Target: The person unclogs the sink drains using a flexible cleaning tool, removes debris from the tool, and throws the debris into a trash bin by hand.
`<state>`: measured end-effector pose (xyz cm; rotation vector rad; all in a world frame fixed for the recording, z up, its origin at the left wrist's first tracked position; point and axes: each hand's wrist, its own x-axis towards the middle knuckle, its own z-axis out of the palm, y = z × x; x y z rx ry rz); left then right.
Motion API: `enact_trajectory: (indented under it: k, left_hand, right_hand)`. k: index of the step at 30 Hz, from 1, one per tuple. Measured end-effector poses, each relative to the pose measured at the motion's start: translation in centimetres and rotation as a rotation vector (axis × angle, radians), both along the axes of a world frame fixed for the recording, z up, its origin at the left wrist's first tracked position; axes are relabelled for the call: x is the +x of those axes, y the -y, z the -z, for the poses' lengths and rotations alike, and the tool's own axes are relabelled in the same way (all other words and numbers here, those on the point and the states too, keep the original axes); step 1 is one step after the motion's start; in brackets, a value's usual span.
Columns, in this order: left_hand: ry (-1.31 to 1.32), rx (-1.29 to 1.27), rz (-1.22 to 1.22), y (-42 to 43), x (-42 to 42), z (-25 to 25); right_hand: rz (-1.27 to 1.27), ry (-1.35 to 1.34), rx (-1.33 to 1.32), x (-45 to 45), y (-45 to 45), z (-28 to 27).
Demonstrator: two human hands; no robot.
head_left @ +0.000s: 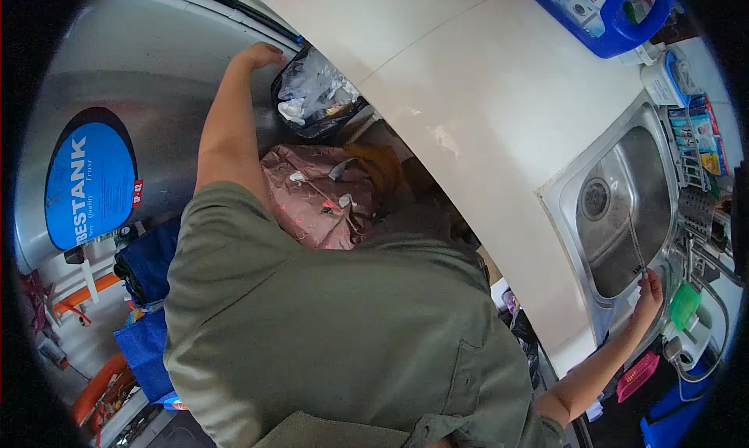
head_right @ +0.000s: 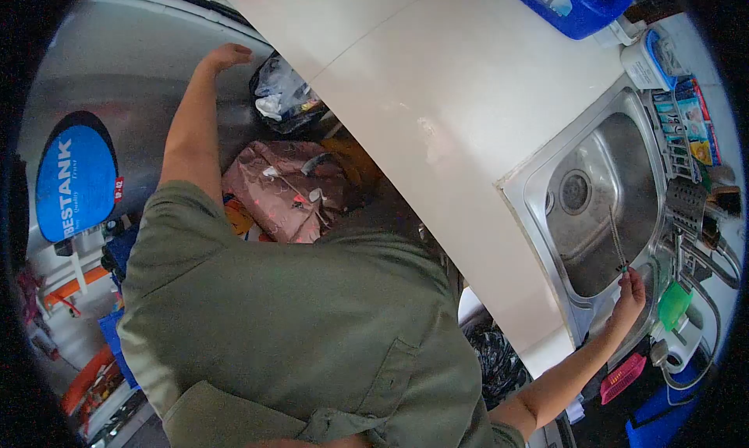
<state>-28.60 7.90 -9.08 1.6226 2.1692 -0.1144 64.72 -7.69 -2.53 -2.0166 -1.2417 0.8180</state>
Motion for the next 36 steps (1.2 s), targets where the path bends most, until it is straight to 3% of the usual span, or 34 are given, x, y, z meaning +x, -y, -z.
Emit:
enact_trajectory:
  k: [2,6,9,11,12,14,20,22,24,25,26,27,31,33,36]
  left_hand:
    - [0.046,-0.108,-0.186,-0.5,0.5,-1.0]
    - [-0.045,-0.080,-0.209,-0.8,-1.6,0.4]
    - [0.114,-0.236,-0.009,0.4,0.0,-0.2]
    - [0.602,-0.051,-0.335,1.2,0.2,0.1]
    - [0.601,-0.050,-0.335,1.5,1.1,-1.1]
    - [0.837,-0.323,-0.506,2.0,3.2,-4.1]
    - [1.031,-0.258,-0.547,2.7,2.4,-4.1]
    - [0.677,-0.035,-0.581,3.0,2.3,-3.5]
    - [0.325,-0.019,-0.371,1.0,-6.8,2.0]
    - [0.123,-0.026,-0.305,1.8,-2.7,-0.2]
    - [-0.052,-0.028,0.072,1.6,-7.1,2.9]
    - [-0.248,-0.095,0.064,2.2,-2.2,0.1]
    - [-0.278,0.539,-0.167,2.0,5.3,-5.3]
    - [-0.250,0.867,-0.308,2.5,10.2,-8.7]
    - [-0.173,1.170,-0.234,2.1,17.6,-13.3]
  right_hand:
    - [0.024,0.005,-0.002,-0.5,0.0,-0.2]
    - [0.019,-0.032,0.011,-0.8,-0.1,-0.4]
    - [0.020,-0.027,0.027,-0.8,-0.2,-0.3]
    - [0.009,-0.011,0.014,-0.6,-0.3,-0.3]
    - [-0.001,0.008,-0.003,-0.5,-0.4,-0.4]
    - [0.017,0.005,-0.006,-0.6,-0.4,-0.4]
    - [0.044,0.015,-0.008,-0.2,-0.6,0.1]
    - [0.079,0.013,-0.011,-0.6,-0.5,0.1]
    - [0.039,-0.005,0.082,-1.5,-0.5,-0.1]
    - [0.094,0.005,0.028,-1.5,-0.5,-0.1]
    - [0.077,-0.002,0.085,-1.4,-0.2,0.2]
    - [0.076,0.038,0.038,-2.0,-0.4,-0.3]
    - [0.116,-0.007,0.119,-3.3,-0.1,-0.1]
    - [0.175,0.094,0.056,-3.5,0.0,-0.4]
    - [0.141,0.246,0.050,-4.2,0.3,-0.6]
